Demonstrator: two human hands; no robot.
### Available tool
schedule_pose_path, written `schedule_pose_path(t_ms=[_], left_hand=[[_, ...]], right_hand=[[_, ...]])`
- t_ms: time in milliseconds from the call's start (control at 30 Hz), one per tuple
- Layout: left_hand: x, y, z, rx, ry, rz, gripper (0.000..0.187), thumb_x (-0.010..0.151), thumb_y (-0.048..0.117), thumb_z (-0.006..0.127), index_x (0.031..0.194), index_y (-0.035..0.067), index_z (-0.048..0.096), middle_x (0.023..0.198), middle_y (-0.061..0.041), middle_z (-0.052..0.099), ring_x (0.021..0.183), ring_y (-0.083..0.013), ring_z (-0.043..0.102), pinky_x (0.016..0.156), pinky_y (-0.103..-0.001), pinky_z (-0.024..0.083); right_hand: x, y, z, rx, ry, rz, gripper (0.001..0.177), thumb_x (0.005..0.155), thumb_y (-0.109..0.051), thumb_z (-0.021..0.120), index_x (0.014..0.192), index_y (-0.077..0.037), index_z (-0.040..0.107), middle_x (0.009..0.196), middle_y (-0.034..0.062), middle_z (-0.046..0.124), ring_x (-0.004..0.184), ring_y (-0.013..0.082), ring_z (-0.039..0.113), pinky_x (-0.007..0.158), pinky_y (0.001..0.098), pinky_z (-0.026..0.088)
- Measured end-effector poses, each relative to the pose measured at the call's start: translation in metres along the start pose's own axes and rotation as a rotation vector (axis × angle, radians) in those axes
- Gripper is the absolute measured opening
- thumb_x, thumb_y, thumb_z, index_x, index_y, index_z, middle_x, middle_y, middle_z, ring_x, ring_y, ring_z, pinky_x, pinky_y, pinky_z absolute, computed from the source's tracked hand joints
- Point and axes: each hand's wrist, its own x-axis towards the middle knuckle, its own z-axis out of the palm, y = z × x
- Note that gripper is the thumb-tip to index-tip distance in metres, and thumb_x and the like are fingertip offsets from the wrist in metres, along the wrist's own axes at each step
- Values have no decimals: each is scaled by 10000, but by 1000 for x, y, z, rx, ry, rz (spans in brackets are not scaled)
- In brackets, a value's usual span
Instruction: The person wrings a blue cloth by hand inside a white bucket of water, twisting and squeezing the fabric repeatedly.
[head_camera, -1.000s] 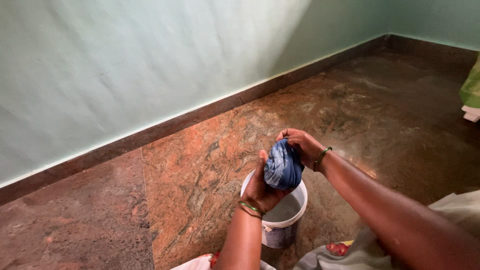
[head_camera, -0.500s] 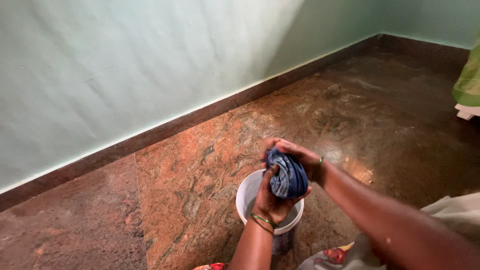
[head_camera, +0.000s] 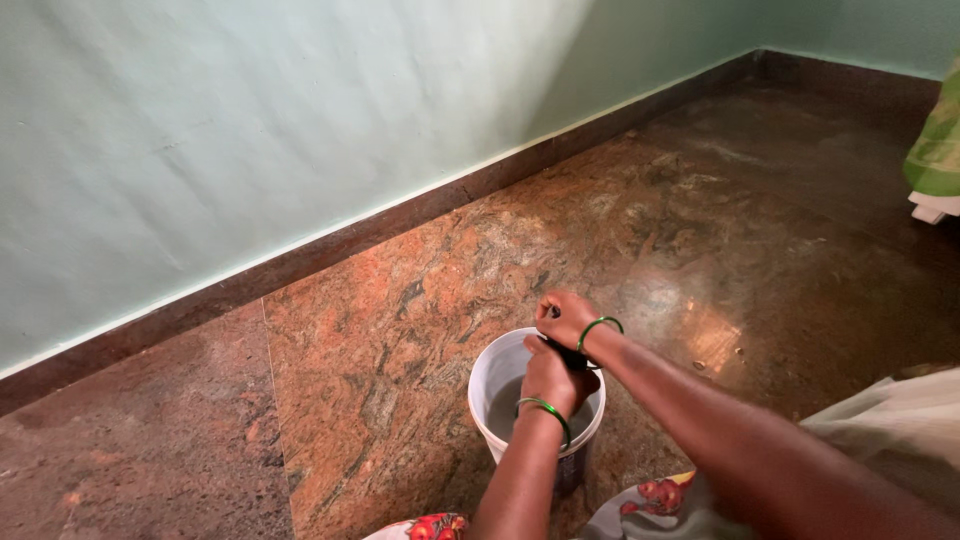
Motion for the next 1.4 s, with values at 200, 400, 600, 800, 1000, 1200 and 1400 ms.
schedule_pose_path(t_ms=[200, 400, 600, 800, 1000, 1200, 1400], left_hand=[[14, -20, -4, 2, 24, 107, 606, 695, 338, 842, 1089, -80, 649, 1070, -275, 761, 1037, -386, 734, 888, -399, 589], [5, -18, -47, -1244, -463, -19, 630, 758, 332, 790, 1230, -52, 627, 1031, -181, 751, 884, -253, 776, 827, -371, 664], [-28, 19, -44, -1813, -886, 174, 604, 935, 423, 728, 1300, -27, 560, 1023, -189, 714, 872, -260, 746, 798, -364, 648], [-38, 29, -41, -1780, -1025, 219, 585, 953, 411, 699, 1318, -27, 566, 1018, -163, 701, 880, -238, 727, 816, -362, 636], [-19, 19, -60, -1478, -864, -59, 475, 889, 294, 800, 1225, 37, 585, 961, -104, 699, 839, -211, 716, 747, -360, 622], [12, -3, -47, -1023, -663, -201, 364, 829, 252, 822, 1088, 80, 633, 869, -79, 713, 768, -197, 718, 645, -356, 615], [52, -28, -9, -582, -514, -131, 363, 898, 261, 829, 1054, -21, 663, 877, -180, 711, 733, -295, 701, 568, -427, 531]], right_hand=[[-13, -51, -23, 207, -149, 262, 395, 776, -416, 819, 1069, -163, 739, 1127, 74, 727, 1052, 215, 657, 888, 392, 517], [-17, -84, -79, 1069, -398, 188, 864, 637, -631, 833, 1316, -205, 510, 1347, 155, 596, 1183, 319, 649, 972, 480, 598], [-46, -124, -83, 1460, -558, -39, 965, 687, -719, 732, 1494, -270, 453, 1323, 216, 634, 1123, 392, 686, 864, 518, 619], [-34, -117, -103, 1565, -734, -338, 466, 938, -403, 755, 1324, -191, 606, 1088, 112, 693, 974, 250, 703, 862, 479, 625], [-20, -105, -105, 1063, -562, 14, 248, 912, -235, 787, 933, -40, 635, 751, 47, 662, 658, 163, 668, 626, 314, 613], [-7, -96, -70, 717, -402, 249, 260, 862, -207, 775, 1015, -32, 658, 678, 61, 640, 574, 168, 642, 560, 306, 595], [-17, -97, -38, 249, -249, 273, 371, 910, -138, 666, 1271, -216, 628, 716, 50, 672, 637, 153, 621, 622, 334, 543]])
